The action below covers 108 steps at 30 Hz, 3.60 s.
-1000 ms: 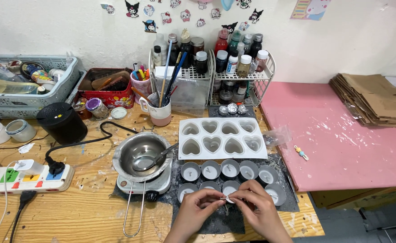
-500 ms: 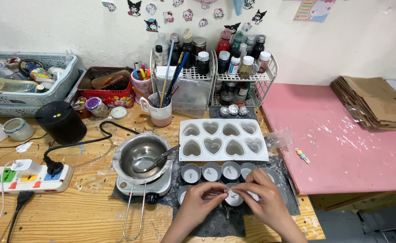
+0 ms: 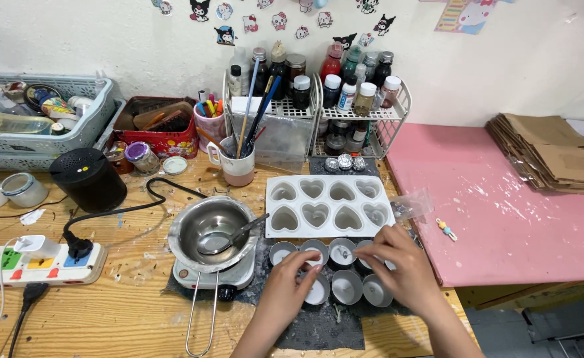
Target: Applying adhesive stickers to wicks and centering them in metal candle tins.
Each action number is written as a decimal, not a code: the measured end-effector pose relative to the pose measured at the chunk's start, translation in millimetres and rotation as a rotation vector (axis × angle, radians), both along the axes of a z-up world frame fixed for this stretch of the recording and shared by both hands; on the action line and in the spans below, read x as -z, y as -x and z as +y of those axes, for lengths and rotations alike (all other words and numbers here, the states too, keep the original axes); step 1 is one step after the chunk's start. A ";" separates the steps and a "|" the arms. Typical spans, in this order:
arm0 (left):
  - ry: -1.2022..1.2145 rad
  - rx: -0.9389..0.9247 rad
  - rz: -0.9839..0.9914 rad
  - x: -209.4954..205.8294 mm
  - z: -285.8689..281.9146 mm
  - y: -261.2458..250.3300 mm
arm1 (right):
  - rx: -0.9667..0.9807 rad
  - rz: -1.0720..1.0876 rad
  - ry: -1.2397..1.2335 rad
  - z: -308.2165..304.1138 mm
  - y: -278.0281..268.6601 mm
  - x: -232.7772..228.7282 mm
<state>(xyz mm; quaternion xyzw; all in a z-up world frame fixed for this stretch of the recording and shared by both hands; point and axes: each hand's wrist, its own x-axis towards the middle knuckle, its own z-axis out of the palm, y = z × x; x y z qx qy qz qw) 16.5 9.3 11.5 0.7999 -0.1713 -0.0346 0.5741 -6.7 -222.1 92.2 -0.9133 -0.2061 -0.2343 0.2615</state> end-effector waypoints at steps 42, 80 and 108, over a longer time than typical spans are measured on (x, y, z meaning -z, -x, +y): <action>-0.384 -0.036 -0.445 12.4 -17.0 -23.7 | -0.035 -0.061 0.313 7.1 -157.7 7.8; -0.536 -0.015 -0.379 31.8 -22.1 -30.8 | -0.030 0.095 0.508 20.3 -241.7 85.8; -0.519 -0.019 -0.405 30.9 -19.7 -29.2 | -0.052 0.119 0.462 14.1 -236.9 69.8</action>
